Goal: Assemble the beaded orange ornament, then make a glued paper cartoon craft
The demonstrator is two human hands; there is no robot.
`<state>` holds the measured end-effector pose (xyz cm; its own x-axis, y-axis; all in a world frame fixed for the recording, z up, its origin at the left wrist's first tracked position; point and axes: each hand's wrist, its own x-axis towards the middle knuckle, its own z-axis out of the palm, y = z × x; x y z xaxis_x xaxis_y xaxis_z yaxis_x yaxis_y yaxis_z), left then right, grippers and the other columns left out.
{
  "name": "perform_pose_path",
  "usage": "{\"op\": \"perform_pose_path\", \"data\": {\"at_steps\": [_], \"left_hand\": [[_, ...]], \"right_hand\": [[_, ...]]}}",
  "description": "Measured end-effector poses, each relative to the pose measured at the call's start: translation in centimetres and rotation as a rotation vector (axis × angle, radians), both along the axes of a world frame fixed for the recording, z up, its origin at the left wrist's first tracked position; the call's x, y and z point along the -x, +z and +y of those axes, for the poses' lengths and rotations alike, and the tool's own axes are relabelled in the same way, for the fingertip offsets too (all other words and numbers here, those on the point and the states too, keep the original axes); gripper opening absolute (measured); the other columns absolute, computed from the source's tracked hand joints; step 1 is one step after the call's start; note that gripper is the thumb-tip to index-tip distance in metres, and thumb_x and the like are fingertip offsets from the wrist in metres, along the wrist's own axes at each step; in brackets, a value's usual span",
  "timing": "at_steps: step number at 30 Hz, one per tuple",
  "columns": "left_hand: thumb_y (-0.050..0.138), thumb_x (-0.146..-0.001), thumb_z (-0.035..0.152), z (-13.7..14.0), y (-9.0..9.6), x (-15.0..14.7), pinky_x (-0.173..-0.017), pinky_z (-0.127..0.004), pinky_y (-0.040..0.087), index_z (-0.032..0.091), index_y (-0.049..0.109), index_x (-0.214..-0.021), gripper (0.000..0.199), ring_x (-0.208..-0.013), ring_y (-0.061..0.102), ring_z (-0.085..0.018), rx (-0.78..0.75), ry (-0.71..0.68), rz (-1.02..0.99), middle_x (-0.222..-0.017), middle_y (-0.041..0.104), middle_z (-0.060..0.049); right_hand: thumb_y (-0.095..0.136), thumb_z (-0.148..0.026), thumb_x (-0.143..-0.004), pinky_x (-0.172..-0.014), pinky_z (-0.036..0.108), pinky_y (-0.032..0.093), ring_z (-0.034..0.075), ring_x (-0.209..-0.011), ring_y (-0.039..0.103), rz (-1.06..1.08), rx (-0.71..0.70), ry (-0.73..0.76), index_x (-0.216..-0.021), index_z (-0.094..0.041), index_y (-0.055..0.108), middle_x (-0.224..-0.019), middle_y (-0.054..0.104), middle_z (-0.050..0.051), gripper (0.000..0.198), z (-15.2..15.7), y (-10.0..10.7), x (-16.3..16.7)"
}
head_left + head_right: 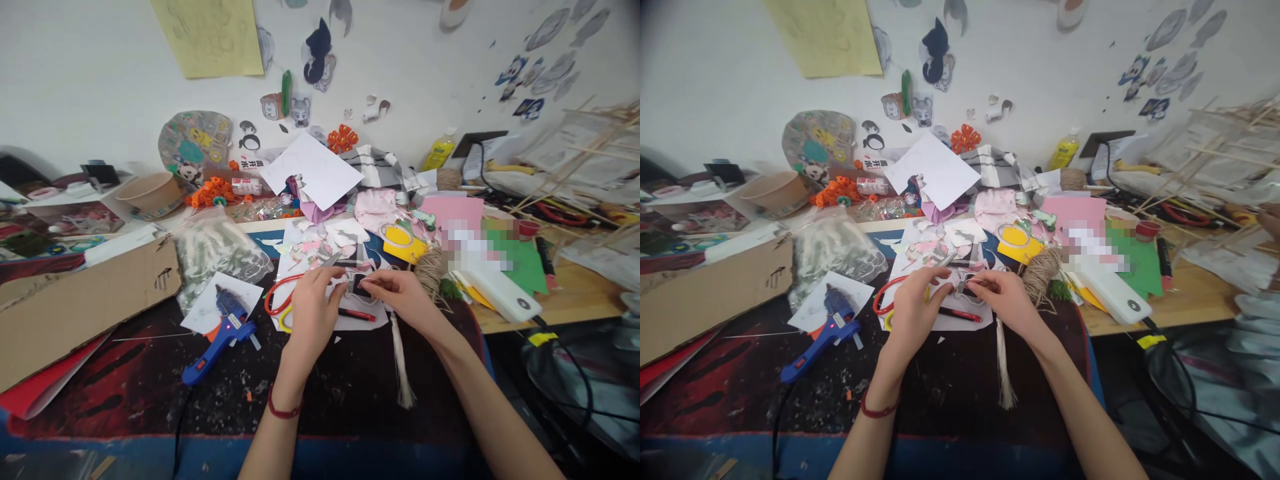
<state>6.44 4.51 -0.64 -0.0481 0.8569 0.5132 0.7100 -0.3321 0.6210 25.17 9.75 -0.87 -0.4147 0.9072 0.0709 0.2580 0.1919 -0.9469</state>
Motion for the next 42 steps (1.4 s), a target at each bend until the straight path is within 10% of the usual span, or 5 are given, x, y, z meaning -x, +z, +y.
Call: {"op": "perform_pose_path", "data": {"at_steps": [24, 34, 42], "left_hand": [[0.057, -0.096, 0.021, 0.3, -0.7, -0.5, -0.077, -0.033, 0.042, 0.02, 0.065, -0.087, 0.012, -0.085, 0.06, -0.019, -0.055, -0.051, 0.158, -0.087, 0.069, -0.002], [0.065, -0.09, 0.032, 0.6, -0.2, 0.3, -0.084, -0.043, 0.035, 0.023, 0.069, -0.099, 0.013, -0.099, 0.054, -0.027, 0.174, 0.131, 0.574, -0.102, 0.068, -0.005], [0.066, -0.089, 0.036, 1.4, -0.1, 0.7, -0.073, -0.04, 0.035, 0.027, 0.072, -0.099, 0.014, -0.093, 0.048, -0.029, 0.147, 0.287, 0.595, -0.095, 0.062, -0.008]], "right_hand": [[0.069, -0.043, -0.083, -0.058, 0.025, 0.046, 0.014, -0.06, 0.06, -0.063, 0.053, 0.142, -0.081, -0.016, 0.071, -0.065, 0.064, 0.001, 0.028, 1.3, 0.4, 0.4], [0.064, -0.024, -0.089, -0.062, 0.026, 0.045, 0.015, -0.061, 0.065, -0.359, -0.325, 0.031, -0.084, -0.017, 0.071, -0.068, 0.072, 0.002, 0.011, 1.9, 0.7, 1.5], [0.058, -0.023, -0.095, -0.064, 0.027, 0.04, 0.017, -0.071, 0.064, -0.522, -0.609, 0.229, -0.09, -0.017, 0.071, -0.082, 0.073, 0.004, 0.016, 4.8, 0.2, 3.2]]}}
